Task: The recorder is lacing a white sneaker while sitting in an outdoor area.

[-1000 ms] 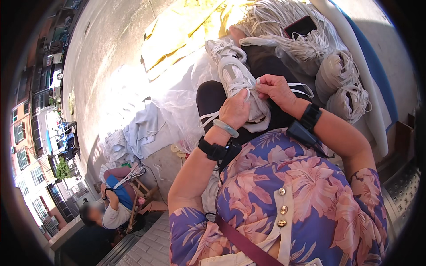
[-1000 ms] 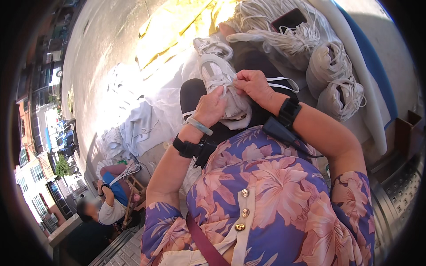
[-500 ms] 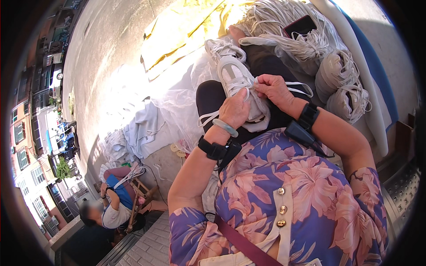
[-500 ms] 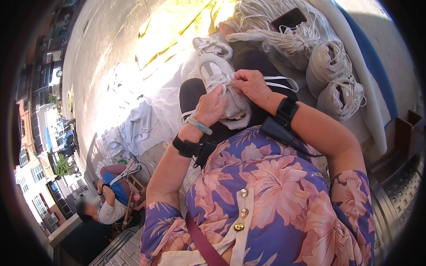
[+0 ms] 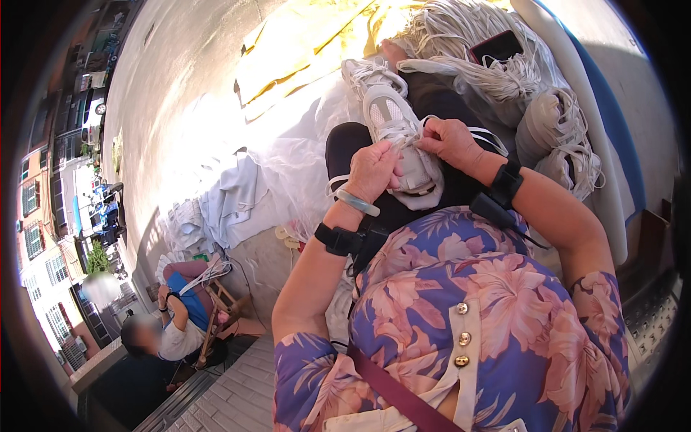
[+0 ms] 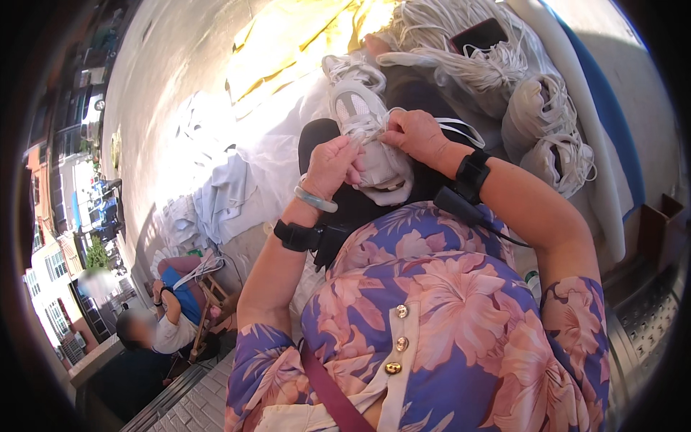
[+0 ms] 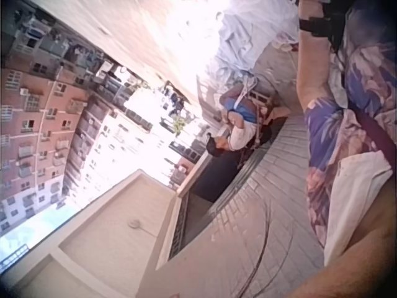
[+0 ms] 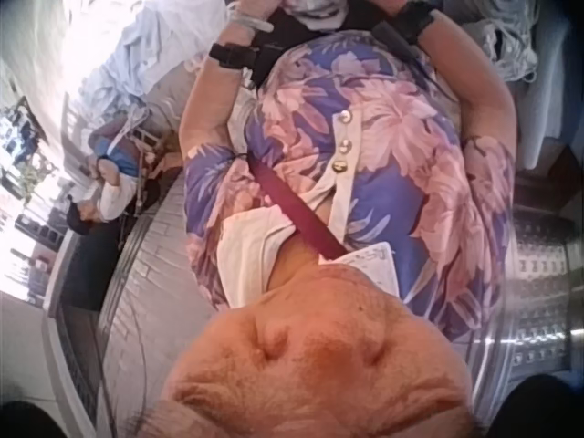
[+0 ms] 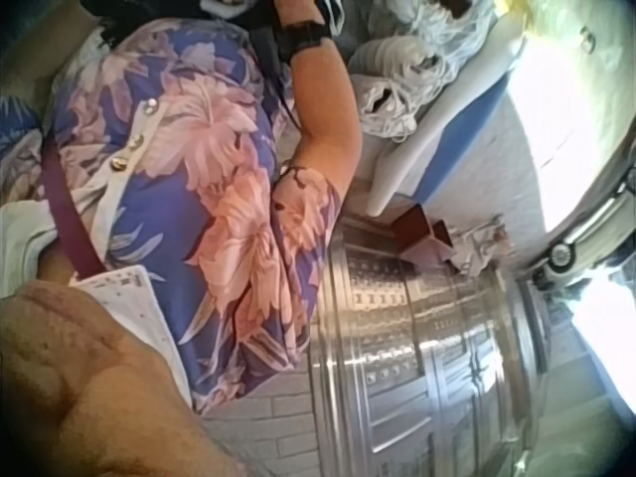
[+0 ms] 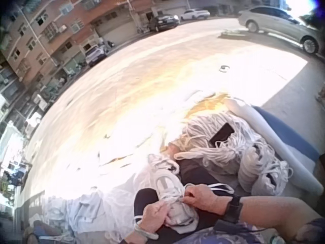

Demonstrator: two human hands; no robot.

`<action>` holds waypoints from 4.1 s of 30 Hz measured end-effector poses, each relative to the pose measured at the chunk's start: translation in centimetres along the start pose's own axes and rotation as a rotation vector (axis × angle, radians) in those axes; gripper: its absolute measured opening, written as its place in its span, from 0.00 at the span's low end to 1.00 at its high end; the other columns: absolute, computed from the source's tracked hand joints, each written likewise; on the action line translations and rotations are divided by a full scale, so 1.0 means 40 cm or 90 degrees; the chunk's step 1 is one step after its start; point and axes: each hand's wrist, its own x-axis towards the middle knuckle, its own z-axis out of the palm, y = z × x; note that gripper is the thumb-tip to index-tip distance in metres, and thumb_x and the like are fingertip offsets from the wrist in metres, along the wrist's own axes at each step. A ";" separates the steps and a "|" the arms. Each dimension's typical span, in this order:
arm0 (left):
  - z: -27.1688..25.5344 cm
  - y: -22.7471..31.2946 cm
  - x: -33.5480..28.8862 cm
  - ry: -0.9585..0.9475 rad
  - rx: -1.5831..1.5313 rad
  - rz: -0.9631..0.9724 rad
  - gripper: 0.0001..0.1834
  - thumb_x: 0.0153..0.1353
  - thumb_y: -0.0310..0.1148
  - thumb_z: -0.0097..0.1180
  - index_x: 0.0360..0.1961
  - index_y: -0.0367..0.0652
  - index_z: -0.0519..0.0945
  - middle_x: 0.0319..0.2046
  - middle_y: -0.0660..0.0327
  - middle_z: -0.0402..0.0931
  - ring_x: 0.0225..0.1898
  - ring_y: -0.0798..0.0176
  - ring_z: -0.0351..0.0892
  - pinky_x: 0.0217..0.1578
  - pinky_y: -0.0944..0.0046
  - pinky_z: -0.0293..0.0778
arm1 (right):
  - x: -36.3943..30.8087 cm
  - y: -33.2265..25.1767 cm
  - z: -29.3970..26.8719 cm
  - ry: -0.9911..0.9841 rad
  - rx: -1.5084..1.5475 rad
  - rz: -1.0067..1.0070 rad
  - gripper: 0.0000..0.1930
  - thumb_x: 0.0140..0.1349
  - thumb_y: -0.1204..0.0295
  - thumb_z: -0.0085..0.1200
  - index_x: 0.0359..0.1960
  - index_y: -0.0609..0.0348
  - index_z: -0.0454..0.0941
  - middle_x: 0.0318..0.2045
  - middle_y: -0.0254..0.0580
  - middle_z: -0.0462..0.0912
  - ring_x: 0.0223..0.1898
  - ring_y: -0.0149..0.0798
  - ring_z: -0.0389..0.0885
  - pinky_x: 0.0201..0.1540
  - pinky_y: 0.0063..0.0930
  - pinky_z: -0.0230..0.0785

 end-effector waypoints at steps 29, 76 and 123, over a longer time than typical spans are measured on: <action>0.000 -0.098 0.007 0.290 -0.297 0.122 0.08 0.54 0.26 0.55 0.28 0.43 0.66 0.16 0.64 0.71 0.13 0.74 0.69 0.13 0.76 0.66 | 0.007 -0.089 0.018 -0.139 -0.355 -0.355 0.16 0.54 0.71 0.47 0.46 0.52 0.68 0.27 0.41 0.75 0.26 0.46 0.76 0.28 0.37 0.67; 0.018 -0.126 -0.014 0.283 0.109 0.210 0.21 0.42 0.27 0.59 0.41 0.36 0.74 0.23 0.61 0.76 0.22 0.70 0.75 0.27 0.72 0.72 | 0.039 -0.118 0.071 -0.094 -0.314 -0.258 0.07 0.50 0.68 0.49 0.23 0.57 0.73 0.25 0.41 0.75 0.28 0.44 0.77 0.29 0.36 0.69; 0.002 -0.025 0.003 0.290 0.490 0.486 0.04 0.46 0.28 0.53 0.24 0.38 0.76 0.35 0.57 0.74 0.38 0.52 0.70 0.40 0.58 0.66 | -0.052 -0.075 -0.045 -0.045 -0.241 -0.253 0.09 0.50 0.69 0.55 0.30 0.58 0.72 0.23 0.42 0.74 0.27 0.48 0.75 0.29 0.38 0.66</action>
